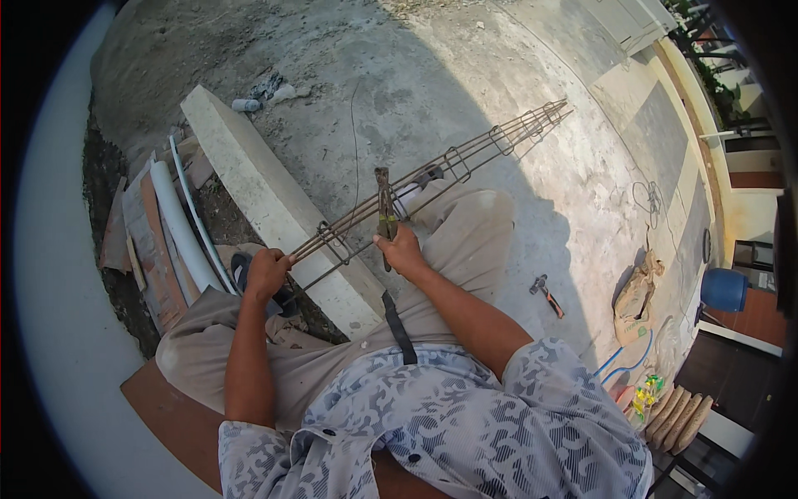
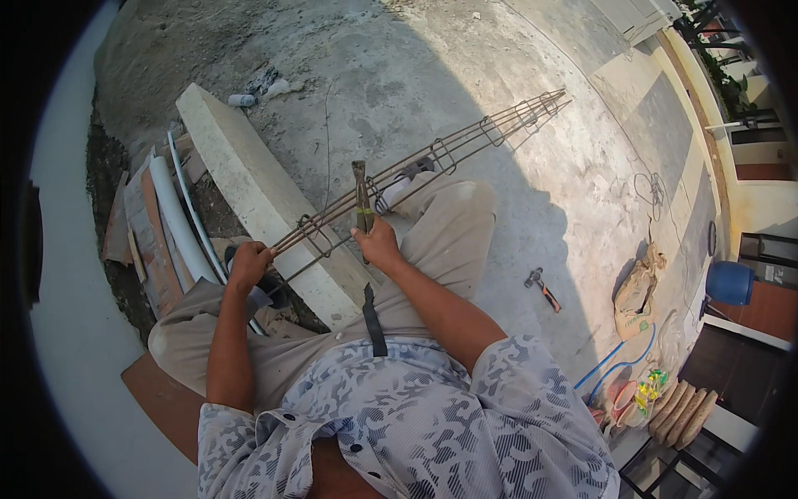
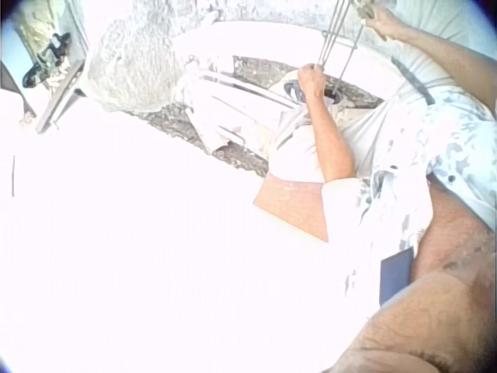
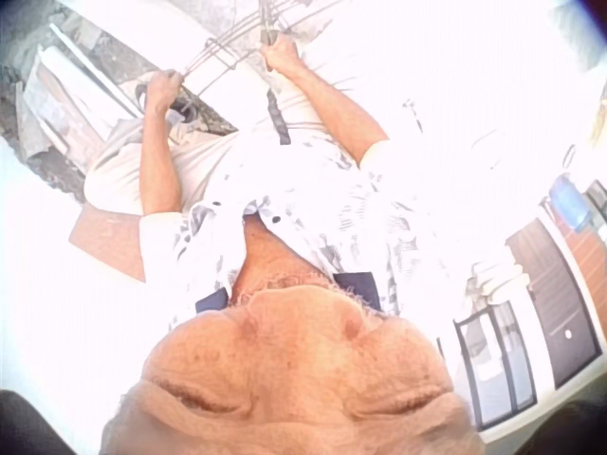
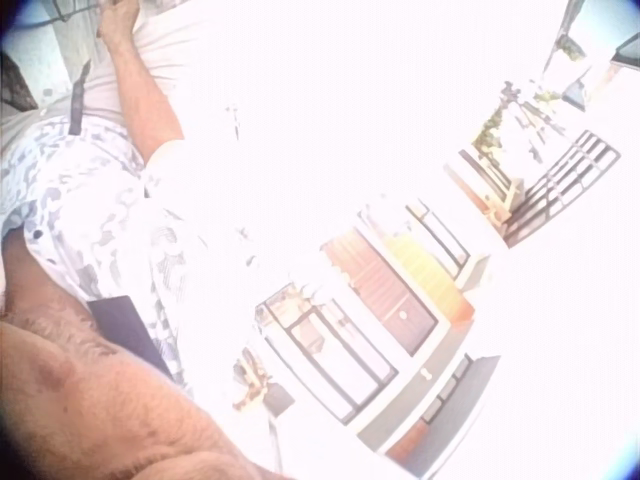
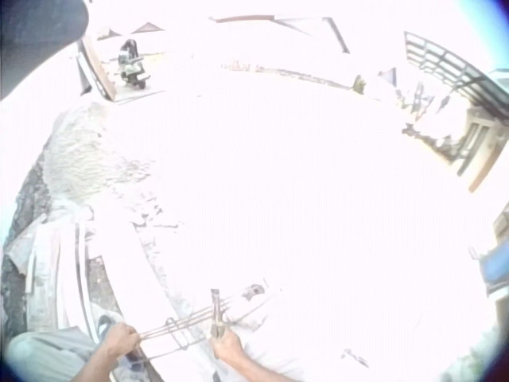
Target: Using wire and pliers to tie and secure rebar for a concrete column.
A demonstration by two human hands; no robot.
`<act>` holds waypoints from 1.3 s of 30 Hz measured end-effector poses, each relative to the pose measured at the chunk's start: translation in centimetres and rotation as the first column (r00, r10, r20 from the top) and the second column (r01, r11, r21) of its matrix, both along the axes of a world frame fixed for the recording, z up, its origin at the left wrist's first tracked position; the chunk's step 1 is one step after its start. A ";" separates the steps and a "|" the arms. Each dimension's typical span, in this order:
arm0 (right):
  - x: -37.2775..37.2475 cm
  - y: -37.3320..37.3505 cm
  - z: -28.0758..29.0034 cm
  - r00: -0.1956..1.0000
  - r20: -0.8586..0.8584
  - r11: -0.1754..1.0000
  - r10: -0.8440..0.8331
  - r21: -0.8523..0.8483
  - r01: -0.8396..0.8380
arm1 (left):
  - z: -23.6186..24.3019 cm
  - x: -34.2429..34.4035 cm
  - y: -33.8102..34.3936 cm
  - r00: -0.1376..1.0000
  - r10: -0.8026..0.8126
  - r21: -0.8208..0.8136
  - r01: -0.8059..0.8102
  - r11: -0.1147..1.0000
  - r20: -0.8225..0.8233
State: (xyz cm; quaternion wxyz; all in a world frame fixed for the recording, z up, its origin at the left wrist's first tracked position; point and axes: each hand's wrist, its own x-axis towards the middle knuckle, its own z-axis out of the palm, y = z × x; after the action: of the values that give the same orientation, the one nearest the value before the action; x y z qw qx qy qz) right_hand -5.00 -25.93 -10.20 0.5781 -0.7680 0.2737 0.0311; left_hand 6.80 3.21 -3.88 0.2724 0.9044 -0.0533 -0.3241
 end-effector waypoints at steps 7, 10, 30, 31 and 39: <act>2.5 -0.8 -0.9 0.982 0.008 0.982 -0.191 0.004 0.191 | -0.3 -1.3 0.2 0.999 -0.018 0.049 0.016 0.999 0.042; 3.3 -2.5 -0.3 0.960 -0.023 0.946 -0.278 0.169 0.278 | 0.5 -1.2 0.1 1.000 -0.020 0.043 0.020 0.999 0.017; 10.9 -13.1 -4.9 0.518 -0.471 0.306 -0.714 0.456 0.836 | 4.1 -1.8 -0.8 0.997 -0.003 -0.017 0.002 1.000 -0.075; 11.0 -13.0 -4.6 0.489 -0.538 0.248 -0.687 0.459 0.853 | 4.2 -2.0 -0.6 0.995 0.022 -0.041 -0.026 0.999 -0.095; 10.4 -13.6 -7.8 0.533 -0.278 0.300 -0.799 0.584 0.754 | 4.6 -2.7 -1.5 0.991 0.013 0.024 -0.010 1.000 -0.134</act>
State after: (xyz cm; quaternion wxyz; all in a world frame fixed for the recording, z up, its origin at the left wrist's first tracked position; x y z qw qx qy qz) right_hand 5.37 -39.52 -18.01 0.7531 -0.2896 0.5611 -0.1848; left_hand 4.07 1.67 0.70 0.2668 0.8840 -0.0258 -0.3831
